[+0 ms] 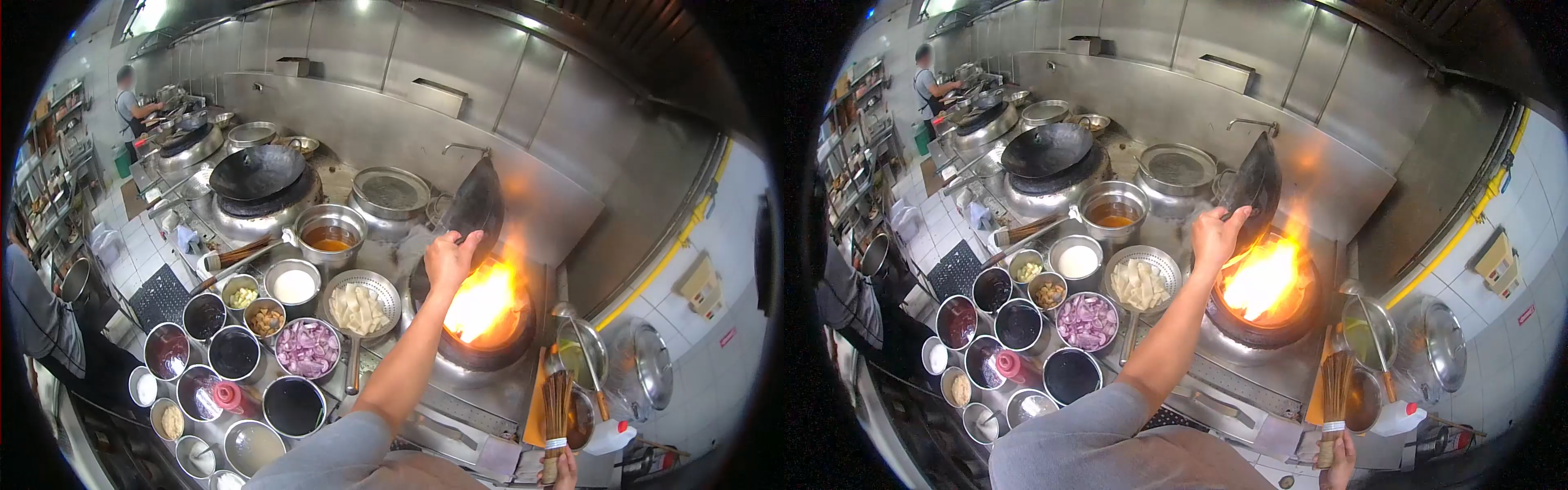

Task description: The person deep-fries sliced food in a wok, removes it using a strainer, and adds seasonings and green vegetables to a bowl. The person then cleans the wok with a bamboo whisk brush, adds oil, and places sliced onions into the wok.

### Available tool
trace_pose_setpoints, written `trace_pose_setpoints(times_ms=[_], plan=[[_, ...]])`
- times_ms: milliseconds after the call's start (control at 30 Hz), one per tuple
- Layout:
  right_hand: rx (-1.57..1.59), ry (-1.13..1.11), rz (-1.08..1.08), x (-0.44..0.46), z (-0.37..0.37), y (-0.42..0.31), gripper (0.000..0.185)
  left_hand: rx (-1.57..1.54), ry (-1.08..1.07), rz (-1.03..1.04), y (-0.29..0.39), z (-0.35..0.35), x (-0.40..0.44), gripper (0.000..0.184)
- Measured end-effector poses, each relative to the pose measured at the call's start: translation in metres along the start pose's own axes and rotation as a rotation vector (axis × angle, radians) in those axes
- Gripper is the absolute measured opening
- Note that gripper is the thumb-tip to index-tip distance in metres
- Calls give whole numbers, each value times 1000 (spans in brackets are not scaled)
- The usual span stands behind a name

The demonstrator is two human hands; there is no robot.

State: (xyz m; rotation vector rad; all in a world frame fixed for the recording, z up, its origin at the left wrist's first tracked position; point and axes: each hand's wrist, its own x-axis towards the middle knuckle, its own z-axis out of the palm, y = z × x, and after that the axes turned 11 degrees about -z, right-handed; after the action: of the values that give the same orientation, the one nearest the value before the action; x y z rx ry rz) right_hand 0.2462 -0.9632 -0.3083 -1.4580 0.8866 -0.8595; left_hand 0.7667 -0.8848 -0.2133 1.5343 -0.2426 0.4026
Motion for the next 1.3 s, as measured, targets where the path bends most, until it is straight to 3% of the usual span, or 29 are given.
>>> trace_pose_setpoints(times_ms=[133, 233, 300, 467, 567, 667, 733, 767, 833, 867, 900, 933, 967, 1000, 1067, 1133, 1233, 1267, 1300], plan=[[51, 5, 28, 10, 0, -8, 52, -39, -24, 29, -3, 2, -17, 55], [203, -39, -89, 22, 14, -17, 58, 2, -232, -64, 8, -5, -46, 54], [256, -15, -169, 35, 29, -24, 58, 204, -235, 167, -5, -4, -72, 53], [649, -25, -277, 78, 69, -40, 58, 313, -507, 405, -28, -30, -148, 38], [736, -209, -262, 125, 81, -54, 55, 370, -663, 548, -46, -32, -173, 34], [329, -130, -311, 179, 119, -100, 65, 466, -778, 639, -47, -31, -181, 32], [290, -154, -324, 216, 145, -128, 66, 464, -801, 613, -40, -28, -174, 31], [124, -100, -386, 237, 161, -137, 63, 466, -808, 596, -39, -25, -172, 31], [4, 19, -676, 305, 195, -116, 56, 522, -798, 620, -48, -19, -183, 30], [-133, 78, -622, 315, 212, -121, 60, 551, -781, 635, -47, -17, -187, 30], [-337, 196, -957, 368, 228, -81, 62, 580, -758, 655, -48, -15, -187, 29], [-504, 139, -647, 357, 245, -91, 62, 619, -809, 570, -49, -16, -187, 27], [-661, 145, -714, 378, 262, -60, 62, 627, -807, 543, -48, -17, -189, 24], [-933, 12, -624, 410, 278, -16, 62, 635, -805, 513, -47, -19, -191, 22], [-1029, -103, -491, 424, 285, 11, 62, 606, -789, 494, -49, -28, -195, 20], [-705, -50, -437, 429, 287, 16, 60, 513, -742, 519, -52, -33, -196, 24], [-586, -11, -505, 404, 309, 33, 59, 562, -780, 459, -48, -38, -201, 33], [-833, -294, -310, 392, 314, 24, 58, 574, -818, 434, -50, -37, -201, 35], [-953, -498, -357, 367, 321, 18, 58, 577, -827, 426, -48, -39, -201, 35]])
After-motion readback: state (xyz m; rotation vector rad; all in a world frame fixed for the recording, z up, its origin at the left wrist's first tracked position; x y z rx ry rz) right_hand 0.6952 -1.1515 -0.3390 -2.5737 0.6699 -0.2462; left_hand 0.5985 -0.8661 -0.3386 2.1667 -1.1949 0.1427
